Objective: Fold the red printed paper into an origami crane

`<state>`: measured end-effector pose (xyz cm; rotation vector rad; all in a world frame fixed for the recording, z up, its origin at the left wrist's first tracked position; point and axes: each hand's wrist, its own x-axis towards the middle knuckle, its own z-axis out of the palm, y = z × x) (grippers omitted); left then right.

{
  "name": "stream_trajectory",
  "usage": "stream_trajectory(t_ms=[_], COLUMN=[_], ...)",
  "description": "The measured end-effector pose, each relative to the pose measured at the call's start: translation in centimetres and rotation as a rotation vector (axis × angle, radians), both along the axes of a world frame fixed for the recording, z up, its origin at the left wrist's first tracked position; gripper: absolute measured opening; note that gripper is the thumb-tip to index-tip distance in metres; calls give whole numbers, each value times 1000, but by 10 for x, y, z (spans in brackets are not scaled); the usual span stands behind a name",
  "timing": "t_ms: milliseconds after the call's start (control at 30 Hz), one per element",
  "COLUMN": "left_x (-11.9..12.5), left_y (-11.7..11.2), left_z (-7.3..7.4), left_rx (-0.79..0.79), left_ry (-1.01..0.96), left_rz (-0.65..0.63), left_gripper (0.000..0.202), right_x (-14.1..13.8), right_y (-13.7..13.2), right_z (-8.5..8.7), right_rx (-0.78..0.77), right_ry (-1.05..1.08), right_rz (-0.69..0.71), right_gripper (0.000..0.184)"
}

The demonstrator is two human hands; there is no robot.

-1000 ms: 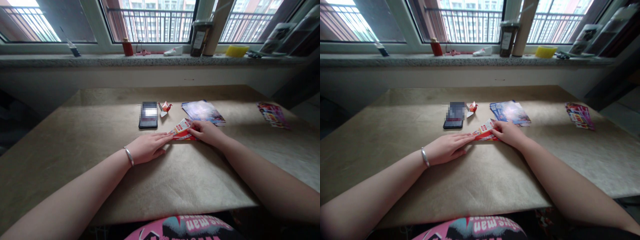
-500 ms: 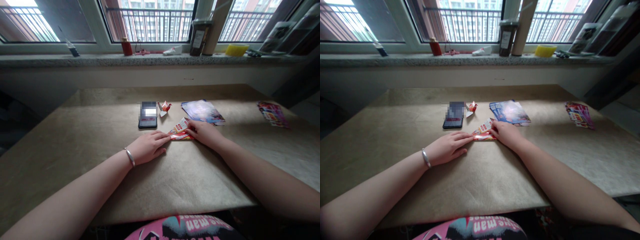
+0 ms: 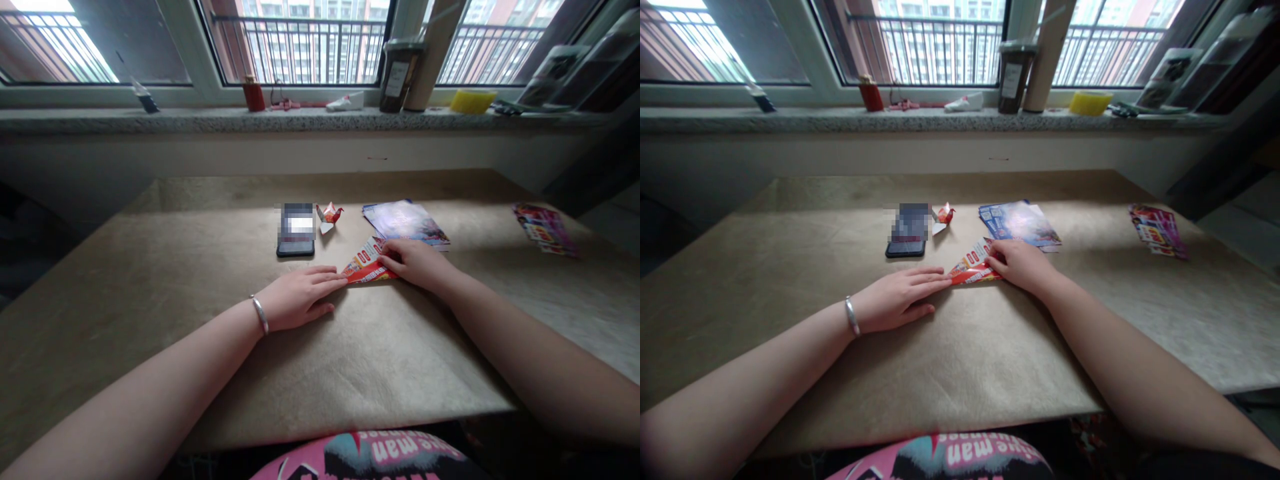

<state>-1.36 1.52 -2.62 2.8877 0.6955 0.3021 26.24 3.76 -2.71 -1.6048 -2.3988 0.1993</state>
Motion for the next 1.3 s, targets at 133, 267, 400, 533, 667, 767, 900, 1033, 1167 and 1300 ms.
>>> stream_trajectory(t_ms=[133,267,400,533,667,767,900,1033,1167,1300], left_x=[1,2,3,4,4,4,5,5,5,6], left_y=[0,1,2,2,1,1,0,-1,-2,-2], left_z=[0,0,0,0,2,4,5,5,5,6], left_rx=[0,-1,-13,-6,29,64,134,186,194,190], left_ry=[-18,-34,-39,-32,-32,-12,27,32,37,42], left_rz=[-6,-19,-27,-21,-32,-29,-25,-27,-26,-17], left_gripper=[44,45,47,45,43,40,38,34,33,32], right_x=[-13,-30,-43,-47,-45,-44,-44,-44,-44,-45], right_y=[-10,-20,-24,-20,-16,-16,-15,-12,-11,-10], right_z=[6,8,6,1,-3,-3,-3,-6,-7,-6], right_rx=[317,346,317,259,204,178,155,137,141,143], right_ry=[-117,-179,-165,-91,-15,-6,-9,6,-15,-45], right_rz=[31,173,256,246,217,199,183,173,159,152], right_gripper=[21,27,26,23,19,16,16,17,16,16])
